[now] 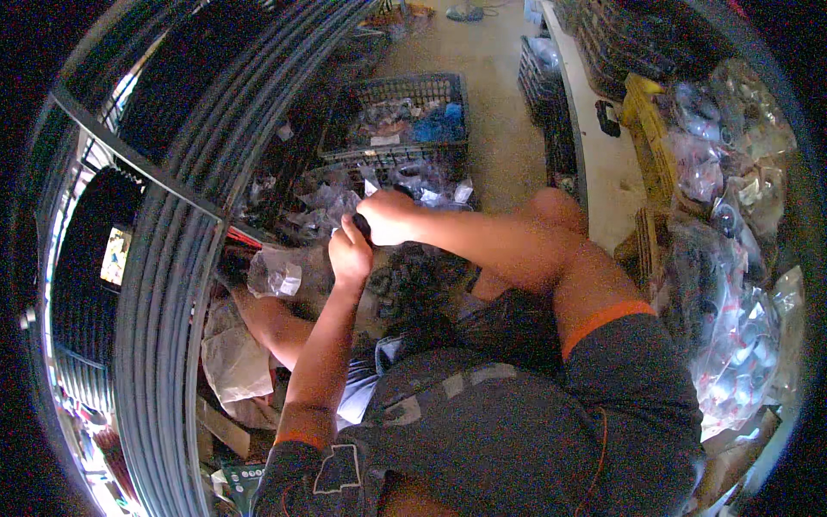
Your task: Checking and fitting a gray plastic component onto a black garment piece in a warehouse setting.
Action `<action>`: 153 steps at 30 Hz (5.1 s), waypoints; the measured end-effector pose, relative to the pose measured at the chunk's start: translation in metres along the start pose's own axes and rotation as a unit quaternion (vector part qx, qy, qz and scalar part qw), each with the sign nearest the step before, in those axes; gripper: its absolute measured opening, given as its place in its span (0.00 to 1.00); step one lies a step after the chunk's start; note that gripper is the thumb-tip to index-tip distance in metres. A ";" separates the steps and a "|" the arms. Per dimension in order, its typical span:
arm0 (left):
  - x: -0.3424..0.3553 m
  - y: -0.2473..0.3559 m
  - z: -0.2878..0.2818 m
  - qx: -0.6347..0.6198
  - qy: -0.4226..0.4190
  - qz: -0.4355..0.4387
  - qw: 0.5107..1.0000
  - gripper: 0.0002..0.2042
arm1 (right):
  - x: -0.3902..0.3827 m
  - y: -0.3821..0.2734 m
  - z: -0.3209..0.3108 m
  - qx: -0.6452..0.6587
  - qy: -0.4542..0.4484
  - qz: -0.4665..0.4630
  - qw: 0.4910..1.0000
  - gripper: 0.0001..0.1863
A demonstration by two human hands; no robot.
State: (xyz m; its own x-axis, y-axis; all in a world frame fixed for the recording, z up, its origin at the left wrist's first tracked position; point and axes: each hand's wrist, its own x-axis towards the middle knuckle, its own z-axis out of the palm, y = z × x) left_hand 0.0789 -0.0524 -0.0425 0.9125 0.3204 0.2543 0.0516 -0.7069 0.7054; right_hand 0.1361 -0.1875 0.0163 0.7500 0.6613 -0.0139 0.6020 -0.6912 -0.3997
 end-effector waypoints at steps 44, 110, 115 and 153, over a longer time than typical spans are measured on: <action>0.021 0.028 -0.092 0.107 -0.113 0.306 0.939 0.18 | -0.022 -0.012 0.002 0.419 -0.079 -0.037 0.904 0.18; -0.022 0.022 -0.097 -0.079 0.065 0.239 0.966 0.21 | -0.031 -0.057 -0.029 0.231 -0.009 -0.126 0.965 0.28; -0.008 0.036 -0.115 -0.042 -0.001 0.376 0.926 0.19 | -0.029 -0.045 -0.034 0.405 -0.191 -0.163 0.879 0.18; -0.028 -0.011 -0.086 -0.364 -0.079 -0.075 0.925 0.27 | -0.038 -0.065 -0.010 0.242 0.147 -0.256 0.924 0.40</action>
State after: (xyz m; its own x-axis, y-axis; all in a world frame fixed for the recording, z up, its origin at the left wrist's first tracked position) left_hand 0.0175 0.0007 -0.0003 0.9679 0.2444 0.0585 -0.0523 -0.0321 0.9981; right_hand 0.0715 -0.1704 0.0517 0.4866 0.7084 0.5114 0.7583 -0.0517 -0.6498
